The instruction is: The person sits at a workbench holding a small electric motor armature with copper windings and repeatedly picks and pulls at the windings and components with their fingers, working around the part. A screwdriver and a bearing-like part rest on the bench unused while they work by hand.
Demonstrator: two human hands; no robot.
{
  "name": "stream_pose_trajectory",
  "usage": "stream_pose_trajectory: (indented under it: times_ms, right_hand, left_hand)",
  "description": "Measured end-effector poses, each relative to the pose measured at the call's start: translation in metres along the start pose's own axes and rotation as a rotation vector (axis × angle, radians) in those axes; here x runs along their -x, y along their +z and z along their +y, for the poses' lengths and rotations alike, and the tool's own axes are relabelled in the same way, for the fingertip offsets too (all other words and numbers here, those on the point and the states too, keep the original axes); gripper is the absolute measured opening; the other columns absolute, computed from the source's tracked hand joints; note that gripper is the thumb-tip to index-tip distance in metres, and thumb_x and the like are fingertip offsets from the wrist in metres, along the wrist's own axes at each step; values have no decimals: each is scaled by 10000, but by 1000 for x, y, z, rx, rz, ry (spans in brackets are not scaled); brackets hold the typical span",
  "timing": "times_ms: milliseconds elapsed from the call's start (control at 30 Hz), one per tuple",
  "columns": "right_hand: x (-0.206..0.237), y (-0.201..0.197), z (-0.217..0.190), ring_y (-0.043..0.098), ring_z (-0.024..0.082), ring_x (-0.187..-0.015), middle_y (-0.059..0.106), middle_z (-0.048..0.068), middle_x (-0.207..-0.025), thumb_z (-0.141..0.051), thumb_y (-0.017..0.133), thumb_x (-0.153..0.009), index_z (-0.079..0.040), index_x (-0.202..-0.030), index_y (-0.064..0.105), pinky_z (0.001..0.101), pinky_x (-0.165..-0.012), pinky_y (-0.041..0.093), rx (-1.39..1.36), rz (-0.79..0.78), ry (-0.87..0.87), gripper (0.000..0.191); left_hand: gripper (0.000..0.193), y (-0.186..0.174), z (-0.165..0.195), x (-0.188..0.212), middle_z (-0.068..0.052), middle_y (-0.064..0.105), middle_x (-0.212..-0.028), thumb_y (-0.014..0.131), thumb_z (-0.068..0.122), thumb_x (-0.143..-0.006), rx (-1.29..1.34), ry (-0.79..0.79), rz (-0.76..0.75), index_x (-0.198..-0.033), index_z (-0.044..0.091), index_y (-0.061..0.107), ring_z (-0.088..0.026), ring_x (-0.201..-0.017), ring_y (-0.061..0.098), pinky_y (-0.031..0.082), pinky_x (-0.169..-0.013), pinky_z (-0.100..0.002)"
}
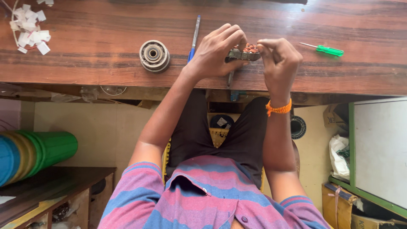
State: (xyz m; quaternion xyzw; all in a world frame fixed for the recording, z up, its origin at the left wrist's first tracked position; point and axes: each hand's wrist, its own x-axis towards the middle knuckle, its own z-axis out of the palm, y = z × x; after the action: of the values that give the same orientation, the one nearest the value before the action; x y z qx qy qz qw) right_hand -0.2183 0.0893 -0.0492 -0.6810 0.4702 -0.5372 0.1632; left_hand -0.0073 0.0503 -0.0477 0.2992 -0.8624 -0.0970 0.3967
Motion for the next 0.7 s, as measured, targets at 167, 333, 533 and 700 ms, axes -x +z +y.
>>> stream_pose_trajectory:
  times_ms: [167, 333, 533, 700]
  right_hand:
    - [-19, 10, 5, 455, 18, -619, 657, -15, -791, -51, 840, -1002, -4, -1031, 770, 239, -547, 319, -25, -9, 10, 89]
    - [-20, 3, 10, 418, 33, -661, 571, -19, -829, -152, 861, -1011, -3, -970, 720, 246, -566, 315, -32, 19, 78, 209]
    - [-17, 4, 7, 446, 34, -643, 588, -36, -814, -232, 826, -1029, -21, -963, 724, 242, -554, 323, -38, -20, 0, 243]
    - [16, 11, -19, 421, 33, -640, 545, -50, -775, -203, 798, -1043, -20, -980, 709, 237, -573, 300, -52, -61, 18, 213]
  left_hand:
    - [392, 3, 13, -21, -29, 662, -883, 679, 450, -940, 67, -430, -132, -1064, 93, 577, -221, -923, 676, 522, -815, -426]
    - [194, 10, 11, -34, -41, 687, -983, 629, 254, -822, 217, -463, -91, -941, 113, 690, -210, -900, 683, 528, -759, -385]
    - [223, -10, -23, -27, -26, 666, -951, 615, 227, -861, 627, -387, -366, -984, 65, 707, -141, -853, 603, 502, -774, -313]
    - [290, -14, -40, -14, -14, 603, -1002, 652, 313, -992, 788, -193, -323, -1061, 32, 668, -130, -940, 562, 481, -834, -305]
